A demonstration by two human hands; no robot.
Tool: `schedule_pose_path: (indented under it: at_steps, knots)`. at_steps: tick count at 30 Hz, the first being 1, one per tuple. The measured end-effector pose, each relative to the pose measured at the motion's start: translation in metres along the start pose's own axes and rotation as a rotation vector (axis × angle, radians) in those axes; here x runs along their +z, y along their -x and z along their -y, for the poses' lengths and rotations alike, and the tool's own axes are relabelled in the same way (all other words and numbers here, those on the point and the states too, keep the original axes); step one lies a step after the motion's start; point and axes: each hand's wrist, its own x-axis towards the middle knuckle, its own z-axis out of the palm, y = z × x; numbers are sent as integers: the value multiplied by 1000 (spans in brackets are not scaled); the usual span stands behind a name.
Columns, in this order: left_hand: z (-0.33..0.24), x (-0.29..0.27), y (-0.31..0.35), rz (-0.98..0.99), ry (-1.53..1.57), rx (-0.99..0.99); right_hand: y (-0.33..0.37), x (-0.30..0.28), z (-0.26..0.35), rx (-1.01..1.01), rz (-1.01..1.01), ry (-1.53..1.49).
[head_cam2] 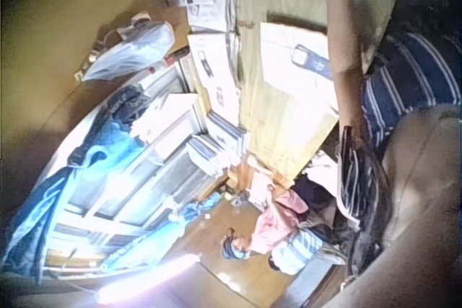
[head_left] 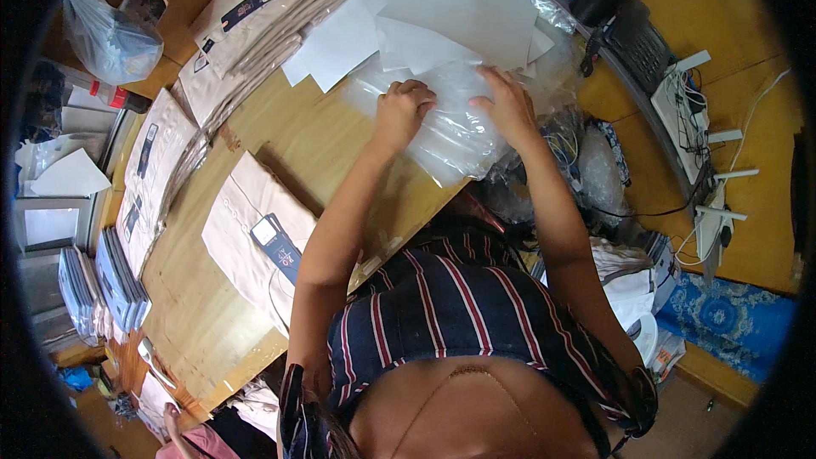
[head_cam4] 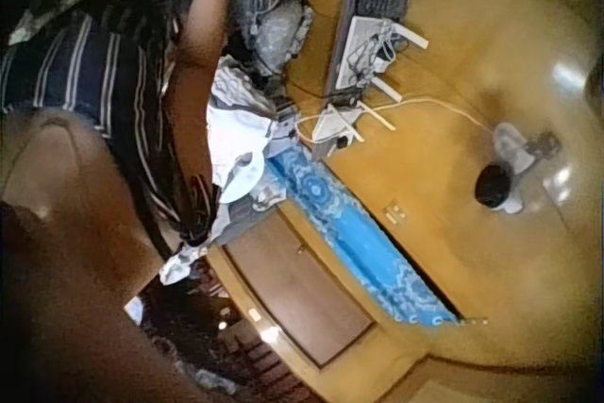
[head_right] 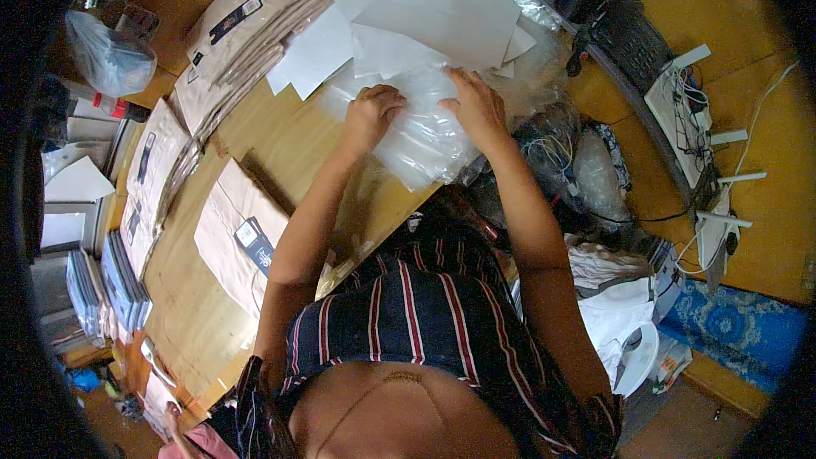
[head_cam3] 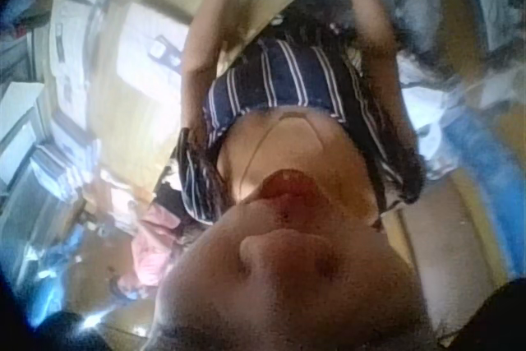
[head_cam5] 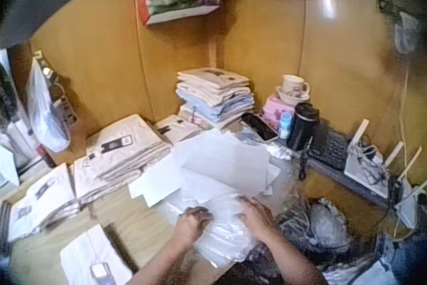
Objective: The person packs folded shirts into plastic bags on a table, smoothing the bags and placing the finished items into a stack.
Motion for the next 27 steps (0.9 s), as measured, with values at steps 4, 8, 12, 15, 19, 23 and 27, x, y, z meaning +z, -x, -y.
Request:
schedule_pose_path:
  at_steps: [4,8,12,15,19,23,27]
  knots:
    - [-23,6,16,-196,-271,109,-8,4,-4,42,102,350]
    - [-10,18,23,-250,-221,106,-18,-22,14,-16,243,112]
    - [-14,14,21,-231,-158,77,-46,-87,42,-7,304,-378]
    - [-14,7,17,-115,-8,29,-90,-104,32,-76,305,-343]
    - [-47,-37,28,-466,170,-68,-107,-130,83,-128,-196,-411]
    - [-80,-101,32,-788,148,116,-124,-132,133,-380,-256,-402]
    - [-51,-83,34,-178,-346,280,-151,-138,192,-442,-242,-542]
